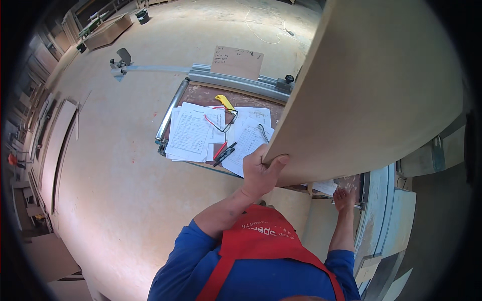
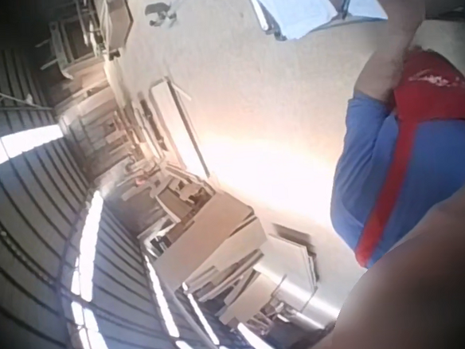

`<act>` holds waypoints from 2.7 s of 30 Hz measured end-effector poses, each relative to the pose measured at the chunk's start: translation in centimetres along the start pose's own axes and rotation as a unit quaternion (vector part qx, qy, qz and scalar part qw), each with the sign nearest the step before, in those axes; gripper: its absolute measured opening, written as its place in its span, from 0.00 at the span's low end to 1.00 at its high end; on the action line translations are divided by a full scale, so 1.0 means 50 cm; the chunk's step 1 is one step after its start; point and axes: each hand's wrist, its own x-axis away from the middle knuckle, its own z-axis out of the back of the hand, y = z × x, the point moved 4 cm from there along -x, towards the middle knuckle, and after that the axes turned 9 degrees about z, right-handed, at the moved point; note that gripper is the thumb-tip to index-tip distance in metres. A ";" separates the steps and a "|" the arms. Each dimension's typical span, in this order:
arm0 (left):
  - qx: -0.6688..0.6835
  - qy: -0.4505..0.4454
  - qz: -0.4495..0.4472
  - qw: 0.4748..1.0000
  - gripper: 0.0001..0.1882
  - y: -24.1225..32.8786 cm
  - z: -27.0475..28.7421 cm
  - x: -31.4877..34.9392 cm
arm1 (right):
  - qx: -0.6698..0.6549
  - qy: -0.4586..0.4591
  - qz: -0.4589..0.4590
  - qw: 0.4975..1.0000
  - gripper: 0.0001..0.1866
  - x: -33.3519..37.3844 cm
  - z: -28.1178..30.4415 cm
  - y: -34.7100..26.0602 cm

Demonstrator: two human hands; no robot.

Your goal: Measuring and marking dimensions on a wooden board using a ruler and pen.

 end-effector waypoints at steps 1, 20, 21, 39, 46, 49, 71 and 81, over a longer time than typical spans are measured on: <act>-0.029 0.012 -0.022 0.999 0.19 -0.003 0.007 -0.002 | -0.018 0.002 -0.026 1.000 0.50 -0.030 0.007 0.044; 0.058 0.164 0.144 0.974 0.44 0.028 0.024 -0.026 | -0.172 -0.039 -0.058 0.983 0.45 -0.123 -0.188 0.049; 0.061 0.160 0.143 0.975 0.44 0.015 0.025 -0.028 | -0.165 -0.025 -0.055 0.984 0.42 -0.143 -0.182 0.067; 0.134 -0.039 0.246 0.959 0.36 -0.118 0.269 -0.105 | -0.235 0.213 -0.008 0.948 0.40 0.330 0.142 0.413; 0.097 -0.098 0.309 0.941 0.33 -0.156 0.317 -0.042 | -0.254 0.304 -0.014 0.918 0.43 0.529 0.251 0.476; 0.075 -0.093 0.327 0.937 0.32 -0.154 0.320 -0.016 | -0.219 0.350 -0.052 0.909 0.38 0.573 0.270 0.484; -0.082 -0.072 0.518 0.849 0.33 -0.473 0.307 0.041 | -0.138 0.316 0.013 0.939 0.37 0.679 0.431 0.491; -0.399 -0.191 0.429 0.788 0.33 -0.495 0.308 0.045 | -0.145 0.331 -0.014 0.932 0.33 0.643 0.435 0.455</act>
